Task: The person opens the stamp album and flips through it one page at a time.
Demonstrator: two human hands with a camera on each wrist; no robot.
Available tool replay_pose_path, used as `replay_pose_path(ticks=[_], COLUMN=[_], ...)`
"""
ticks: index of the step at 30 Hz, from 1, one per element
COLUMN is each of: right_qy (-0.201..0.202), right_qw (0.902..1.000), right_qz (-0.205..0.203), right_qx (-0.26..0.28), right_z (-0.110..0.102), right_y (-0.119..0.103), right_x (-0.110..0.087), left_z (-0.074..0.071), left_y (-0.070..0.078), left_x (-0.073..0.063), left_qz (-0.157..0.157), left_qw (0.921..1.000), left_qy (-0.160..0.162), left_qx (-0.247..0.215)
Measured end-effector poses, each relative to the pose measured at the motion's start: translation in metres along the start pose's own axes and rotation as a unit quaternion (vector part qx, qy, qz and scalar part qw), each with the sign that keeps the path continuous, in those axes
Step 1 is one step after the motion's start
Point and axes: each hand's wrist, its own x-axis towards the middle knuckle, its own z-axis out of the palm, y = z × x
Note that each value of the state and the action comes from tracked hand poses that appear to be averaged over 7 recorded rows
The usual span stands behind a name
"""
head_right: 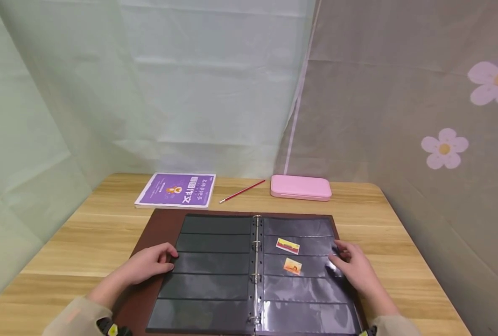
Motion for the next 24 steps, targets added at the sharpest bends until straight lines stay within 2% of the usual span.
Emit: replay_pose_path(ticks=[24], right_qy=[0.032], right_qw=[0.9984], right_qz=[0.008], right_qx=[0.045], right_z=[0.0008], right_y=[-0.0041], right_x=[-0.0009], left_z=[-0.0002], left_y=[0.0005], left_x=[0.0002], left_qz=[-0.009], left_qw=[1.0], left_qy=[0.004], left_qx=[0.0])
